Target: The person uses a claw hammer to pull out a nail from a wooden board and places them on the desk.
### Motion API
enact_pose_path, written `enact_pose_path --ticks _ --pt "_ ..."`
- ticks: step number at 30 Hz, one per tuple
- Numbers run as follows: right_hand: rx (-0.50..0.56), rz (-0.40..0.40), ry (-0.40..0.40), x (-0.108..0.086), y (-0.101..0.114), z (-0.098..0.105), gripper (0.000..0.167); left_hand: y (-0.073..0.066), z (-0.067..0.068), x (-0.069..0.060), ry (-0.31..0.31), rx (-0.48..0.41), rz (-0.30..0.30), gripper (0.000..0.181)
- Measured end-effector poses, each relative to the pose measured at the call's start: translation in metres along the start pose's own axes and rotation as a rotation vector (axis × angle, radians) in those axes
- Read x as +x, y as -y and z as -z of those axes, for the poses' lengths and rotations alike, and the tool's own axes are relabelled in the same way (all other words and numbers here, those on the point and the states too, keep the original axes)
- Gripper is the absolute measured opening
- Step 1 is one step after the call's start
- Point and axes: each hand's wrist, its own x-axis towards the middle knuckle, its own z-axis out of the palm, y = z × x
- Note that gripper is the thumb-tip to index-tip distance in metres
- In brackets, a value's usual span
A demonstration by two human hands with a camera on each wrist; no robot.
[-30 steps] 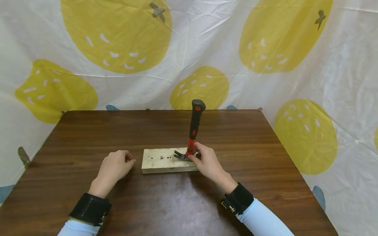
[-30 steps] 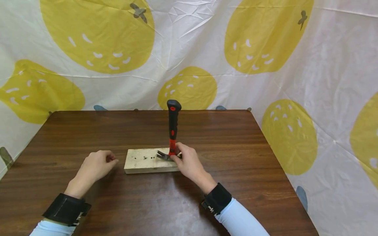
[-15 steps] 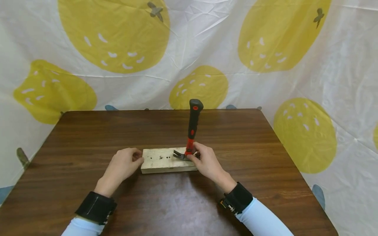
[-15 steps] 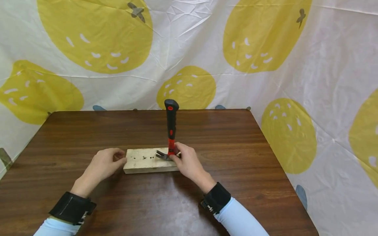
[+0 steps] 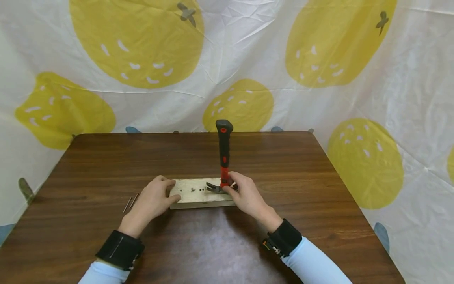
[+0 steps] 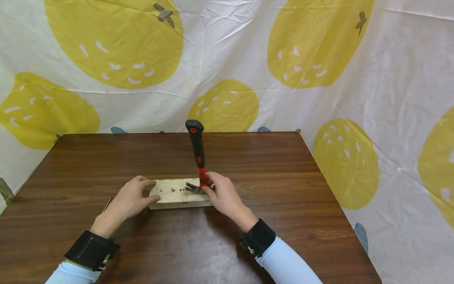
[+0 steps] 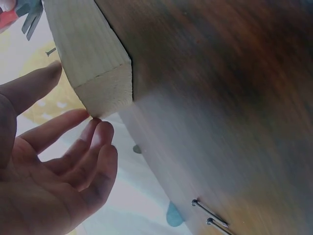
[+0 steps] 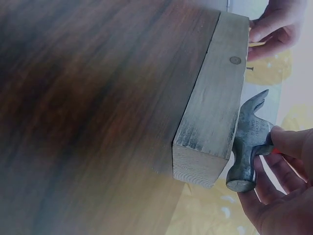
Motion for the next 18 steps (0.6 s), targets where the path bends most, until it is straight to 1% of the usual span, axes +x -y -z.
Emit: enact_pose_path --ticks 5,11,18 --pt "-0.020 0.009 0.006 0.0013 0.0021 -0.0020 0.022 0.0006 -0.0008 0.0000 0.016 0.004 0.004 0.056" --pt "-0.043 0.015 0.024 0.0027 0.0030 -0.0043 0.020 -0.0015 0.0001 -0.0004 0.029 0.024 0.047 0.063" --pt "-0.090 0.030 0.029 0.0038 0.0060 -0.0047 0.019 -0.0029 -0.0001 0.0004 0.043 0.029 0.061 0.064"
